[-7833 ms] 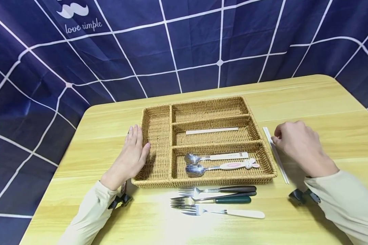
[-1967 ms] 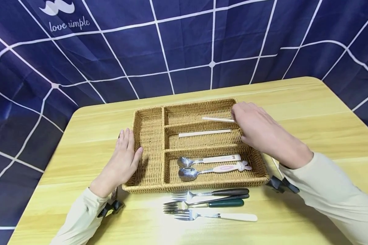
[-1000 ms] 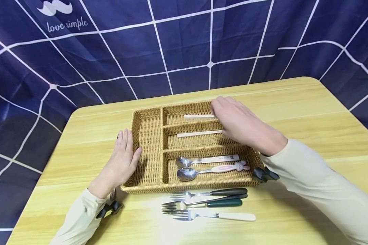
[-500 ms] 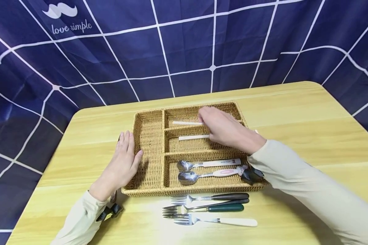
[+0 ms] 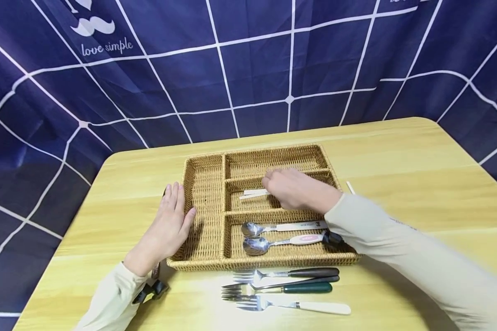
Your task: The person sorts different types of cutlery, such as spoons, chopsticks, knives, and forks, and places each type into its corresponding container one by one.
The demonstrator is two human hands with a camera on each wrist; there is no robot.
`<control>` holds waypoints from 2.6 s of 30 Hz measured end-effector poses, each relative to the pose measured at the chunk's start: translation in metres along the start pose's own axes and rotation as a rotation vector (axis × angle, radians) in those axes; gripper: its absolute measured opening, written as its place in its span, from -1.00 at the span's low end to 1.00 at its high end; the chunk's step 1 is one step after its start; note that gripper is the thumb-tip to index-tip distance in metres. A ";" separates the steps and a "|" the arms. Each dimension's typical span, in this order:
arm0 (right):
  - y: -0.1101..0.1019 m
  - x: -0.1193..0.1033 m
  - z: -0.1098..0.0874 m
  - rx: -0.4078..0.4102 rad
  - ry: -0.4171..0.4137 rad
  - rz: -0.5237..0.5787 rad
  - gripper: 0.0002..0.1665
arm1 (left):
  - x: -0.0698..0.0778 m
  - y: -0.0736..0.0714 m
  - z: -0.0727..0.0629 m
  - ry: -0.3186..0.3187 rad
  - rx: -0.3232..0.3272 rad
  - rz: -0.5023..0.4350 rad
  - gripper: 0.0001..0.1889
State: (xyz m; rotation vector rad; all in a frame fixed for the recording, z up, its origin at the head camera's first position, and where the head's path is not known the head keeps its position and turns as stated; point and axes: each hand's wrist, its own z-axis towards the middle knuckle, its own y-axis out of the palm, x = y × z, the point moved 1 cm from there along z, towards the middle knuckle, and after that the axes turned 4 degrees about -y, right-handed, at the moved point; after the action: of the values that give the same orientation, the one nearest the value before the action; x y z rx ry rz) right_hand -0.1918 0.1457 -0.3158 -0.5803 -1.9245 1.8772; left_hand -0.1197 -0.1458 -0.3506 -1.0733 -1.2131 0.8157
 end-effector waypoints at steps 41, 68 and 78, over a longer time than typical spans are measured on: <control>-0.071 0.026 -0.034 0.305 0.206 0.051 -0.76 | 0.000 0.000 -0.001 0.001 0.008 0.012 -0.27; -0.035 0.047 -0.143 0.259 0.623 0.033 -0.87 | -0.002 0.002 -0.003 0.010 0.014 0.019 -0.26; -0.017 0.046 -0.154 0.204 0.631 0.068 -0.88 | -0.001 0.001 -0.001 0.011 0.019 0.020 -0.26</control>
State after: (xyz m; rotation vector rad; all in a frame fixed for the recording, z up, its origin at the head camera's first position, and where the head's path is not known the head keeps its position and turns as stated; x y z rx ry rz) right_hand -0.1470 0.2996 -0.2946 -1.0301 -1.3048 1.6332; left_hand -0.1188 -0.1468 -0.3522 -1.0746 -1.1843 0.8343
